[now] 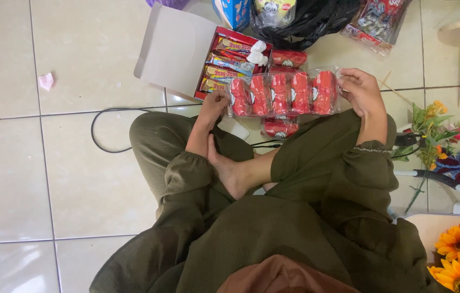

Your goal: The person sits on the floor and organizes snack packets. They handle yellow and red snack packs, placing them into a white box and arranging them in neat rows on the floor.

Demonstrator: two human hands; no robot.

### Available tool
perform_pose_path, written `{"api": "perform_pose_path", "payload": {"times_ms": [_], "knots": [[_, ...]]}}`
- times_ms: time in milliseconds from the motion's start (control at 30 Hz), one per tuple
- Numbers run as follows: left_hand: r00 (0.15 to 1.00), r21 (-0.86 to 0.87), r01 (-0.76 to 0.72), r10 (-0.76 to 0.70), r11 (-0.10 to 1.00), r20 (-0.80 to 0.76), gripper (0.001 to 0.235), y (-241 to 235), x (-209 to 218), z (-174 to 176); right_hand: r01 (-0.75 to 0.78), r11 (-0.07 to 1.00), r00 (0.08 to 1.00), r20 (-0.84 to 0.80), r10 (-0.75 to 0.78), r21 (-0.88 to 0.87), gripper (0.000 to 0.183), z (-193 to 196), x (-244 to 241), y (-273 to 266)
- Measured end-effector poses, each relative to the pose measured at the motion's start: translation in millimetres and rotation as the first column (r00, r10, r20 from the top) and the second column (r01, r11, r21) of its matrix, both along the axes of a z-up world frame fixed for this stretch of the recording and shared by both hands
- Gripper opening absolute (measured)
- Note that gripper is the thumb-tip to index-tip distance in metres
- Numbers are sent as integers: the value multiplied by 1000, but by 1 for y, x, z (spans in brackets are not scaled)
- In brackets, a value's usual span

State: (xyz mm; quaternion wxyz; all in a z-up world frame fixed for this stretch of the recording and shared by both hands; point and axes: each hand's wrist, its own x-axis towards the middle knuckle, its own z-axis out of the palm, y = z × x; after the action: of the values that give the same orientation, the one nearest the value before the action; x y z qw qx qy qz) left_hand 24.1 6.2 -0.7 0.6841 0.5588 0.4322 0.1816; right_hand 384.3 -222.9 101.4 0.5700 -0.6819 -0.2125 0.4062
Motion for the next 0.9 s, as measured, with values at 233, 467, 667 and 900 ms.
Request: {"api": "perform_pose_path", "payload": {"times_ms": [233,467,667,900], "knots": [[982,101,-112,95,989,161,4,-1,0,19,71,990,995,-72,-63,119,7,-51,34,-7],[865,118,-247,163,962,475,7,-1,1,24,61,910,995,-100,-21,409,13,4,2,3],[811,-12,-216,187,976,554,11,9,-4,-2,98,979,995,-32,-93,178,8,-20,3,9],[771,-118,562,-467,819,434,4,-25,-9,65,316,930,949,-76,-307,186,11,-14,27,14]]}}
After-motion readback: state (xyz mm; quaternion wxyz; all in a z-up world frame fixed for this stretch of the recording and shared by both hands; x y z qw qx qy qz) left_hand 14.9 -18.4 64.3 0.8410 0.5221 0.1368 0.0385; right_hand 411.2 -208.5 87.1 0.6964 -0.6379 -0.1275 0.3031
